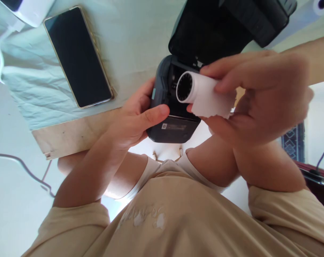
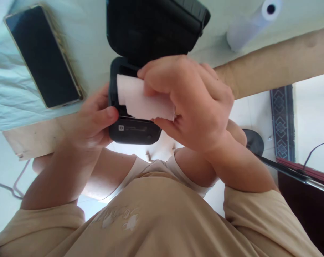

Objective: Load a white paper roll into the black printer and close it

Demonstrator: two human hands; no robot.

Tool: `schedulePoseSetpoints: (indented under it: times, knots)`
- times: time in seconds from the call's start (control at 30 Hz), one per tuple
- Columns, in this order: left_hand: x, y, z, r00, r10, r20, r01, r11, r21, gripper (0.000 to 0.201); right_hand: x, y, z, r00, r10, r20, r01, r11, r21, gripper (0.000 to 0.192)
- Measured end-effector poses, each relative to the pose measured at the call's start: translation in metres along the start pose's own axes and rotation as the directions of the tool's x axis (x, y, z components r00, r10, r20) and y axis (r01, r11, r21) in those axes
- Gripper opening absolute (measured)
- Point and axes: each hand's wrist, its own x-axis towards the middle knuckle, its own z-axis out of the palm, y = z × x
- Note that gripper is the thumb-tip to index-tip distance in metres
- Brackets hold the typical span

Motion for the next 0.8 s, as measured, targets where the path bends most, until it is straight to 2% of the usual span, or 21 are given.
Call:
schedulePoseSetpoints:
  times: [0.1,0.17,0.3,0.37,0.43,0.53,0.7,0.8]
  knots:
    - [0.000,0.002,0.003,0.999,0.005,-0.044,-0.004,1.000,0.020,0.041,0.002,0.001,0.005,0.972,-0.217,-0.092,0.200,0.966,-0.163,0.014]
    - [0.000,0.002,0.004,0.997,-0.015,-0.073,0.017,1.000,0.026,0.046,0.001,0.004,0.008,0.953,-0.283,-0.111,0.249,0.936,-0.249,0.016]
    - [0.000,0.002,0.007,0.997,-0.011,-0.070,0.011,1.000,0.002,0.047,0.002,0.012,0.018,0.950,-0.297,-0.098,0.290,0.953,-0.083,0.013]
    - [0.000,0.002,0.008,0.997,-0.004,-0.083,0.005,1.000,0.014,0.046,0.004,0.017,0.023,0.915,-0.383,-0.127,0.382,0.923,-0.036,0.013]
    - [0.000,0.003,0.009,0.992,-0.026,-0.120,0.033,0.998,0.058,0.054,0.006,0.021,0.026,0.867,-0.463,-0.183,0.459,0.886,-0.067,0.012]
    - [0.001,0.003,0.009,0.989,-0.030,-0.146,0.043,0.995,0.087,0.063,0.007,0.025,0.026,0.861,-0.454,-0.230,0.431,0.891,-0.145,0.007]
    - [0.001,0.002,0.006,0.997,-0.017,-0.071,0.021,0.998,0.056,0.055,0.005,0.023,0.025,0.842,-0.434,-0.321,0.373,0.898,-0.234,0.009]
    - [0.002,0.000,0.006,0.998,-0.006,-0.056,0.008,0.999,0.041,0.052,0.005,0.019,0.025,0.845,-0.435,-0.311,0.345,0.888,-0.304,0.012]
